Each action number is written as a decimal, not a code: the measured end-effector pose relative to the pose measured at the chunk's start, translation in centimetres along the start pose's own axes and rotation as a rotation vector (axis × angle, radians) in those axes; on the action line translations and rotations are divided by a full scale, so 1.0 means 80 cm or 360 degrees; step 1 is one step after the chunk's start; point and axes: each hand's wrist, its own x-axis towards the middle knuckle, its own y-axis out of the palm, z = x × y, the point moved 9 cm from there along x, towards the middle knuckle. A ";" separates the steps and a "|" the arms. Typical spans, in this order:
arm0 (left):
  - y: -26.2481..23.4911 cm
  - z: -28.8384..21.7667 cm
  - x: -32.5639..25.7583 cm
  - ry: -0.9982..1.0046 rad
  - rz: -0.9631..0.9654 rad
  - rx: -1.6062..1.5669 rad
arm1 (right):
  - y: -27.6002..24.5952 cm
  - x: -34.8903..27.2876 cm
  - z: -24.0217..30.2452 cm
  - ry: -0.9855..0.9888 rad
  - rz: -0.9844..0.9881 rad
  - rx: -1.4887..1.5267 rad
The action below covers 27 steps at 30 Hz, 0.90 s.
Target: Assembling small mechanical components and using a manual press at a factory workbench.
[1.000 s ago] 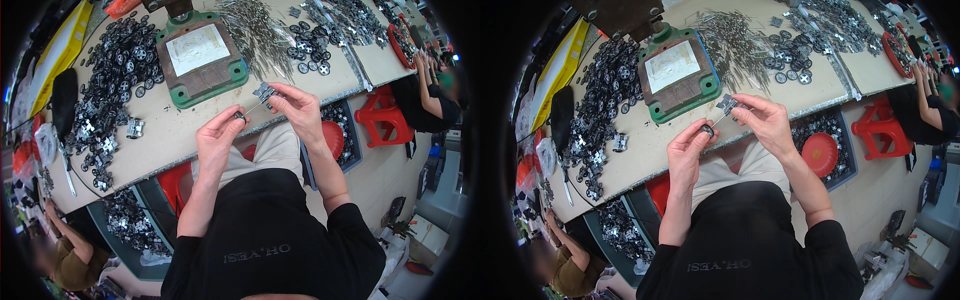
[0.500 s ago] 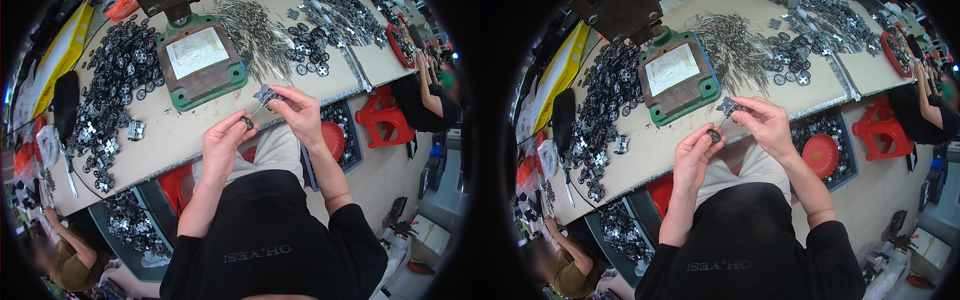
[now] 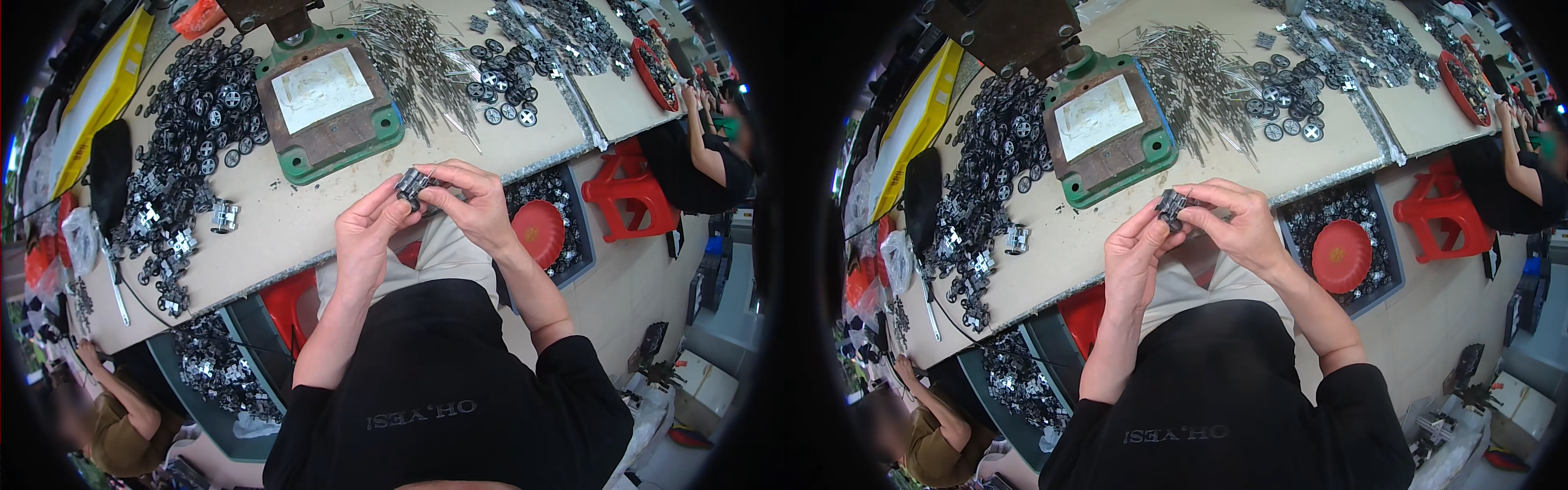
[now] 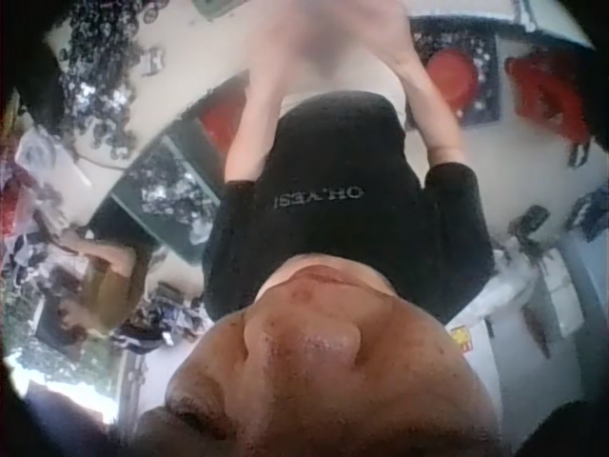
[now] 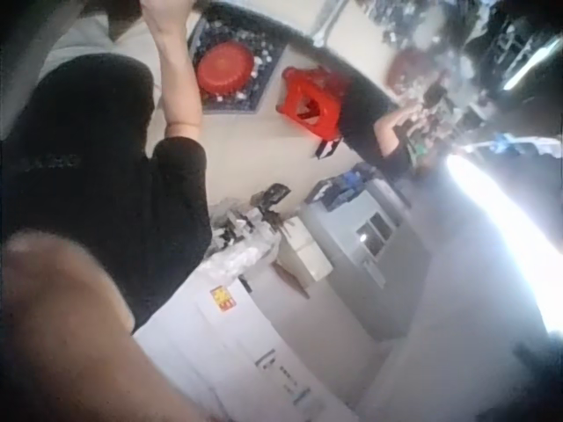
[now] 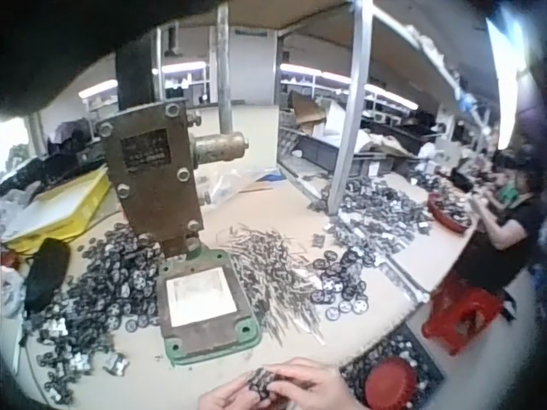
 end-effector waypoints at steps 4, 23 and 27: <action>0.003 0.005 0.002 -0.0101 0.0158 -0.0096 | -0.009 0.003 0.004 -0.0085 0.0007 -0.0135; 0.002 0.008 0.002 -0.0185 0.0133 -0.0181 | -0.099 0.023 -0.023 0.0219 -0.0355 -0.0759; 0.016 0.014 0.001 -0.0281 0.0204 -0.0232 | -0.049 0.006 -0.016 0.0371 -0.0057 -0.0249</action>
